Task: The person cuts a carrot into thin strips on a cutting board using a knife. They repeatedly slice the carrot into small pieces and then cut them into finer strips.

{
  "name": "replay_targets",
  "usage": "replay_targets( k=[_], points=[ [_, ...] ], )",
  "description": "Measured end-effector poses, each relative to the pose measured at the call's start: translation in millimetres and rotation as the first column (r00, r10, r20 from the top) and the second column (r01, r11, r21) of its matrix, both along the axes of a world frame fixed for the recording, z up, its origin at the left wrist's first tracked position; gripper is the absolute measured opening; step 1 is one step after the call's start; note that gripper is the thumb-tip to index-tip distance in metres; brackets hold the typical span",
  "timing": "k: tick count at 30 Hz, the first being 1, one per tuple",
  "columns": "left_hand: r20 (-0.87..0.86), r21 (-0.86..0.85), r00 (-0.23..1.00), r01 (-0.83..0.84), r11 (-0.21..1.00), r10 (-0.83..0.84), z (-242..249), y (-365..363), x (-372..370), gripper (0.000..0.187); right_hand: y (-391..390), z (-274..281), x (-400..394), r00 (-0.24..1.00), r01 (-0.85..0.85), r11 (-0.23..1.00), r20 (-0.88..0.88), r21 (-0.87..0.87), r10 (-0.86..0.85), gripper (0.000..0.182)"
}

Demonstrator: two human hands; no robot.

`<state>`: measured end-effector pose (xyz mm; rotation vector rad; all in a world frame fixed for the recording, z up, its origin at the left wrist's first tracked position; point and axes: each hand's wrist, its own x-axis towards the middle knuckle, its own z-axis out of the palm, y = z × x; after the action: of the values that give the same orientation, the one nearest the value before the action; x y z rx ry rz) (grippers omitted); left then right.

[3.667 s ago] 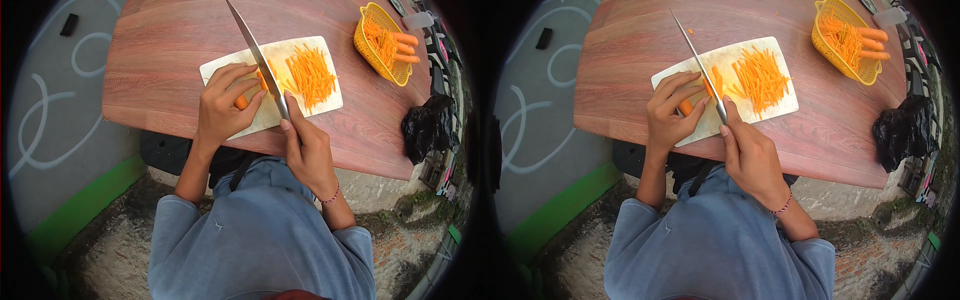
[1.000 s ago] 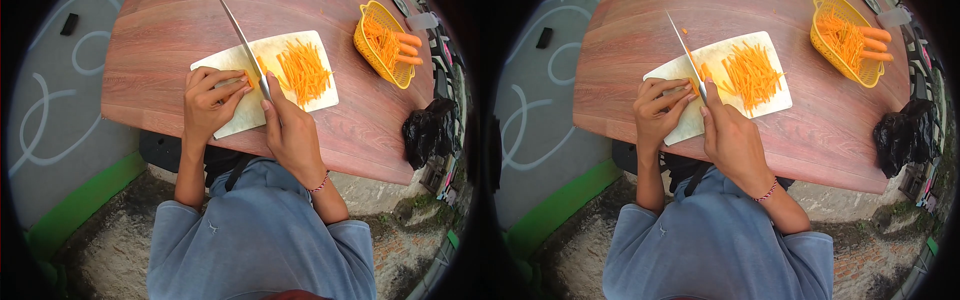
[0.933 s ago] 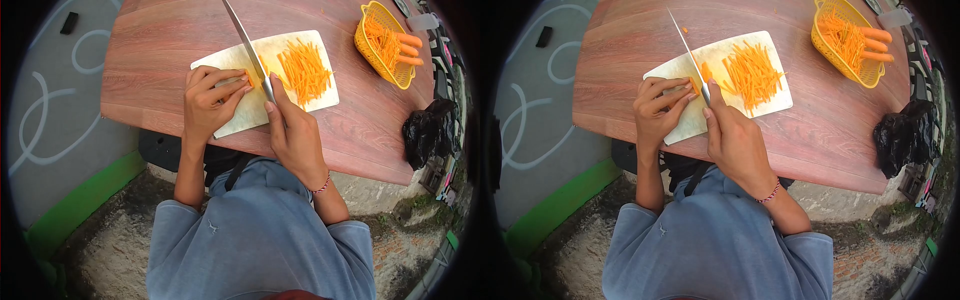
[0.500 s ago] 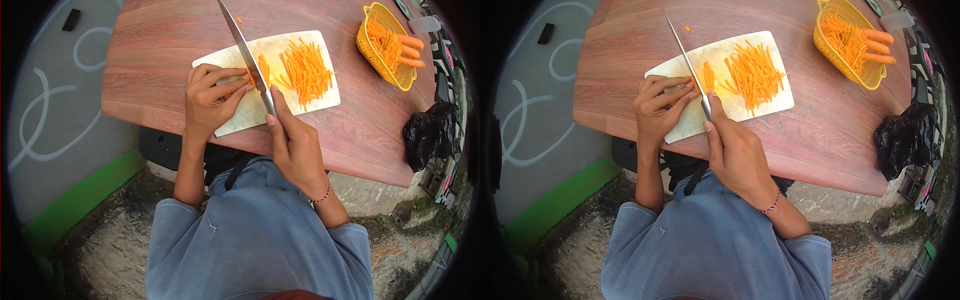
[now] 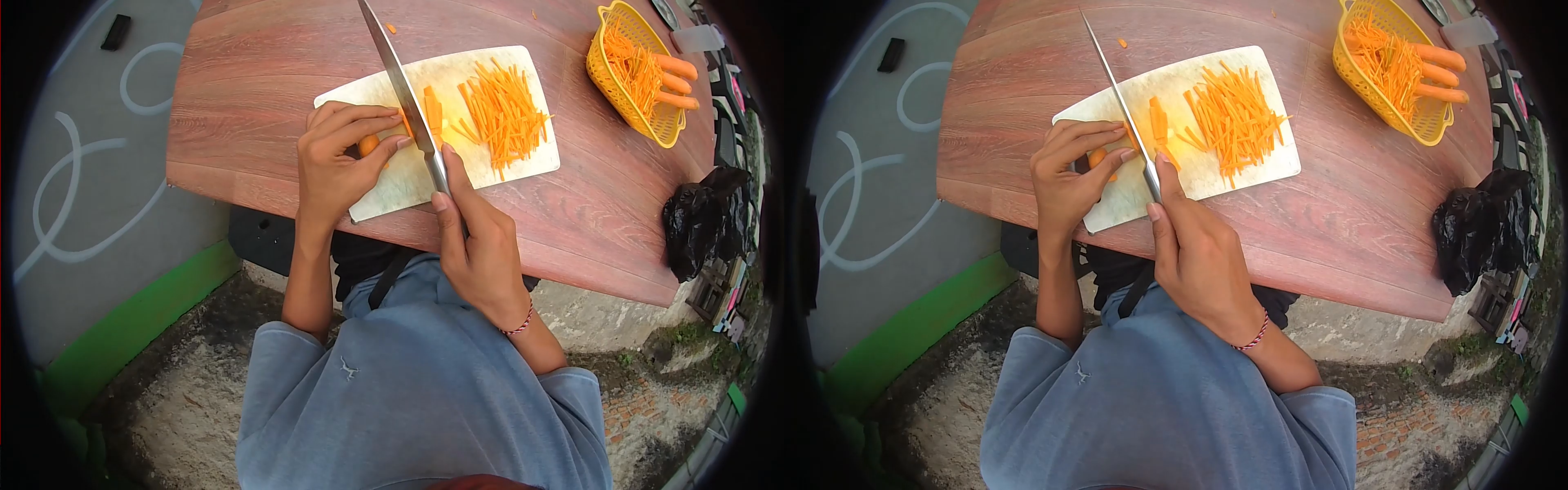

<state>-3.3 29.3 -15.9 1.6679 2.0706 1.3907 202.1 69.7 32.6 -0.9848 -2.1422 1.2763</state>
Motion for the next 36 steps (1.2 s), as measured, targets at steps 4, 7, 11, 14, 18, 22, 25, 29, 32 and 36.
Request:
replay_targets(
  k=[4, 7, 11, 14, 18, 22, 25, 29, 32, 36],
  points=[
    [-0.016, -0.017, 1.0, -0.019, 1.0, 0.019, 1.6, 1.9, 2.9, 0.028, 0.5, 0.0, 0.7, 1.0, 0.008, 1.0, -0.005, 0.001, -0.008, 0.053],
    [-0.054, -0.02, 0.999, -0.011, 1.0, 0.01, 2.8, 3.0, 4.1, 0.024, 2.7, 2.3, 1.8, 1.0, -0.005, 1.0, 0.011, -0.004, 0.005, 0.053],
    [-0.056, -0.029, 0.998, -0.009, 1.0, 0.008, 2.4, 3.4, 3.7, 0.021, 1.5, -0.9, 2.6, 1.0, -0.012, 0.999, 0.025, 0.036, 0.012, 0.05],
    [-0.05, -0.029, 0.999, -0.008, 1.0, 0.007, 3.3, 4.4, 4.0, 0.021, -1.2, -2.1, 1.1, 0.999, 0.001, 0.999, 0.037, 0.055, -0.003, 0.051],
    [-0.051, -0.067, 0.999, -0.013, 0.998, 0.01, 4.7, 5.1, 3.1, 0.019, -3.4, -3.6, -0.7, 1.0, 0.015, 0.997, 0.023, 0.071, -0.017, 0.051],
    [-0.026, -0.106, 1.0, -0.003, 0.994, 0.0, 6.2, 6.7, 1.9, 0.017, -1.8, 0.0, -1.4, 0.997, -0.029, 0.995, 0.079, 0.093, 0.021, 0.057],
    [-0.042, -0.111, 0.999, 0.01, 0.994, -0.015, 6.6, 5.9, 0.5, 0.017, -1.2, -1.6, -1.0, 0.997, -0.028, 0.995, 0.068, 0.099, 0.022, 0.058],
    [-0.026, -0.114, 1.0, 0.012, 0.993, -0.015, 7.7, 6.5, 0.6, 0.017, -0.2, 0.5, -1.4, 0.992, -0.056, 0.992, 0.117, 0.113, 0.043, 0.058],
    [-0.025, -0.128, 1.0, 0.014, 0.992, -0.017, 10.1, 6.4, 0.7, 0.017, 0.9, 0.5, -1.7, 0.992, -0.068, 0.991, 0.111, 0.119, 0.055, 0.058],
    [-0.039, -0.118, 0.999, 0.024, 0.993, -0.029, 9.4, 6.6, -0.7, 0.017, 5.0, 0.2, -3.9, 0.989, -0.076, 0.987, 0.136, 0.144, 0.056, 0.056]
  ],
)
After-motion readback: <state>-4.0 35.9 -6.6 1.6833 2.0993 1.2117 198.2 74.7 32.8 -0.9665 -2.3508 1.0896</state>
